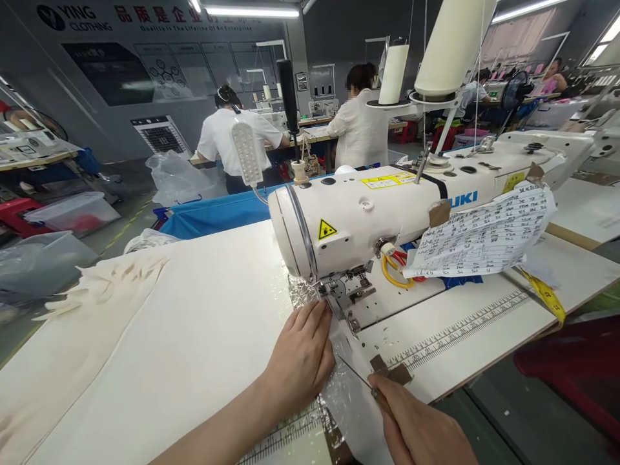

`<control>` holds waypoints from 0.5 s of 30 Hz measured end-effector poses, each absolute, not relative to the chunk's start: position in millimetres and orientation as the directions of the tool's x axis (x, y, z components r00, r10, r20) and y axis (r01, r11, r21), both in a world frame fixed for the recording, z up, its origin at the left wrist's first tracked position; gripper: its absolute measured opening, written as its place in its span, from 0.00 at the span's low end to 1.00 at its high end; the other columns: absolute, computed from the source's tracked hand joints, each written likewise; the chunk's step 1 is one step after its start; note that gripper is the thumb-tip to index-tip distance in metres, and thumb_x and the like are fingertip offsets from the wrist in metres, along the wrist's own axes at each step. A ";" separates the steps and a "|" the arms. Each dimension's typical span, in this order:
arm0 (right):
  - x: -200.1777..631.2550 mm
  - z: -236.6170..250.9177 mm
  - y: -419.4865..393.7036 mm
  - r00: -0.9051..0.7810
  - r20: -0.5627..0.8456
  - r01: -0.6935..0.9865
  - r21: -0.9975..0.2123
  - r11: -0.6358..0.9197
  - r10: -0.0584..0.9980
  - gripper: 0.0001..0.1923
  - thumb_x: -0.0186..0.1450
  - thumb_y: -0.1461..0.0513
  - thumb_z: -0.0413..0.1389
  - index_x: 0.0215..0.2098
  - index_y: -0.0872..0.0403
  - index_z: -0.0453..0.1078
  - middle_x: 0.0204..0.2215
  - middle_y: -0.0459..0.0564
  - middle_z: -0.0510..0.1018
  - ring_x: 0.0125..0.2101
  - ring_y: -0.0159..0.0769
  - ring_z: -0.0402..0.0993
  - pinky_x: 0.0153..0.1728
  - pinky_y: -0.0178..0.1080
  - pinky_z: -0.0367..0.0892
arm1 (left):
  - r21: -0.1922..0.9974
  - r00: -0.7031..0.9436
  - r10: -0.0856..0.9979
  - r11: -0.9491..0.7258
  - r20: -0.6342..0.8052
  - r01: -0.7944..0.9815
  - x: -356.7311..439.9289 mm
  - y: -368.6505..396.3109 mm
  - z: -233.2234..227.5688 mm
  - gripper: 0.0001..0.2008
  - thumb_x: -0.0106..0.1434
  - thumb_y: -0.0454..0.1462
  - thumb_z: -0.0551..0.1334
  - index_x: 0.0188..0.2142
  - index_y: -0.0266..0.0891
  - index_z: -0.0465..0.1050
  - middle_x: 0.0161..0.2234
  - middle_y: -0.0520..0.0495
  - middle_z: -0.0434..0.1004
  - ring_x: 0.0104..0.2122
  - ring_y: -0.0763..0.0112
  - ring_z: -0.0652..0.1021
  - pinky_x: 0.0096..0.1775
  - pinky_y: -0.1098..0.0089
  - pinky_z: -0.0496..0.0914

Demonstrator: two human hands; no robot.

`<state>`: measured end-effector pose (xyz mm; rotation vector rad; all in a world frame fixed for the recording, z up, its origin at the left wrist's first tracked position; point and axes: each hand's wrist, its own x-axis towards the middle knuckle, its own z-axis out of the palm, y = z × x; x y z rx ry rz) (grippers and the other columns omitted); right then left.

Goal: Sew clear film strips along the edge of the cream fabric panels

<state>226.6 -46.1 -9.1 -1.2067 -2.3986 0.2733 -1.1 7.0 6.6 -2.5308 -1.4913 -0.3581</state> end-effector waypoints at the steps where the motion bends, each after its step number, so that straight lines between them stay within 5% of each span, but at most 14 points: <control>1: 225.5 -8.0 -45.2 -0.523 0.288 0.716 -0.361 0.597 0.802 0.20 0.68 0.68 0.43 0.57 0.54 0.61 0.43 0.50 0.83 0.35 0.36 0.83 0.27 0.33 0.77 | -0.031 0.465 0.832 -0.479 0.302 0.877 -0.7 5.7 6.5 0.24 0.70 0.36 0.46 0.60 0.25 0.64 0.60 0.33 0.65 0.59 0.49 0.65 0.58 0.50 0.65; 15: 216.1 -3.4 -35.2 -0.532 0.263 0.710 -0.380 0.593 0.805 0.21 0.68 0.69 0.42 0.58 0.52 0.59 0.42 0.49 0.82 0.34 0.34 0.82 0.26 0.34 0.76 | 0.020 0.476 0.822 -0.507 0.313 0.862 4.2 -3.8 8.9 0.23 0.68 0.37 0.49 0.58 0.26 0.67 0.58 0.34 0.68 0.59 0.50 0.67 0.60 0.52 0.62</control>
